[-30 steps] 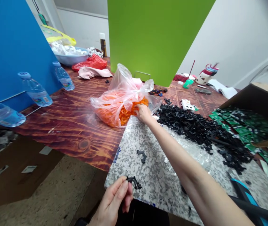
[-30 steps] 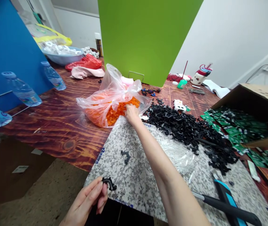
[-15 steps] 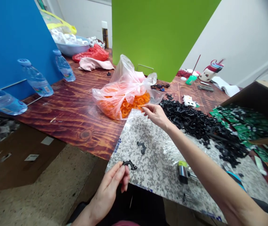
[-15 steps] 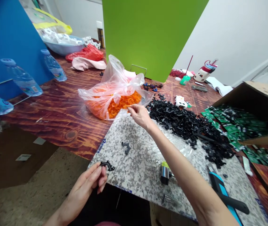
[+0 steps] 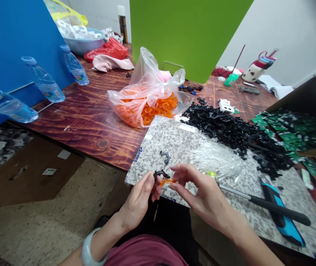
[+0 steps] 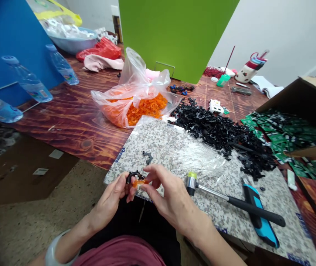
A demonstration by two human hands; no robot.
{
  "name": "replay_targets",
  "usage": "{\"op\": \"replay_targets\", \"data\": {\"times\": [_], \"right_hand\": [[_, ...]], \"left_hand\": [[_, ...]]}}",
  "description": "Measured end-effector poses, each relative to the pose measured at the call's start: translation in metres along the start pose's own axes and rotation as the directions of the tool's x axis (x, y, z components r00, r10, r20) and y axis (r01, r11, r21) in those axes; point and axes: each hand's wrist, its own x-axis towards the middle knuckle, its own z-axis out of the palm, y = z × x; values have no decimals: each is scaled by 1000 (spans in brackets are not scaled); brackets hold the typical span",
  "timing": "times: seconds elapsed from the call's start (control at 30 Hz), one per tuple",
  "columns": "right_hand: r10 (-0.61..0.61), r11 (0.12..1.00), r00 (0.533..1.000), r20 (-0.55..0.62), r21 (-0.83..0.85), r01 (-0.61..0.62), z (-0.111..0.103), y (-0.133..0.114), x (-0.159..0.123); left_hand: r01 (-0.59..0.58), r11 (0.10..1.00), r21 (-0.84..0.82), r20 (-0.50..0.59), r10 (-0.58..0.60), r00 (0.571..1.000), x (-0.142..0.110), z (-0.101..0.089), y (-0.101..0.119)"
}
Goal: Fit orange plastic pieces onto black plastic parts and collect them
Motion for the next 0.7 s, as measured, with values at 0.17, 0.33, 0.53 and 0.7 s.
{"op": "replay_targets", "data": {"times": [0.17, 0.33, 0.53, 0.7], "right_hand": [[37, 999, 998, -59, 11, -36, 3, 0, -9], [-54, 997, 988, -146, -64, 45, 6, 1, -12], [-86, 995, 975, -205, -61, 75, 11, 7, -13], [-57, 998, 971, -230, -32, 51, 15, 10, -15]], "left_hand": [[-81, 976, 202, 48, 73, 996, -4, 7, 2], [-138, 943, 302, 109, 109, 988, -8, 11, 5], [-167, 930, 328, 146, 125, 981, -8, 12, 1], [-180, 915, 360, 142, 137, 980, -6, 14, -2]]}}
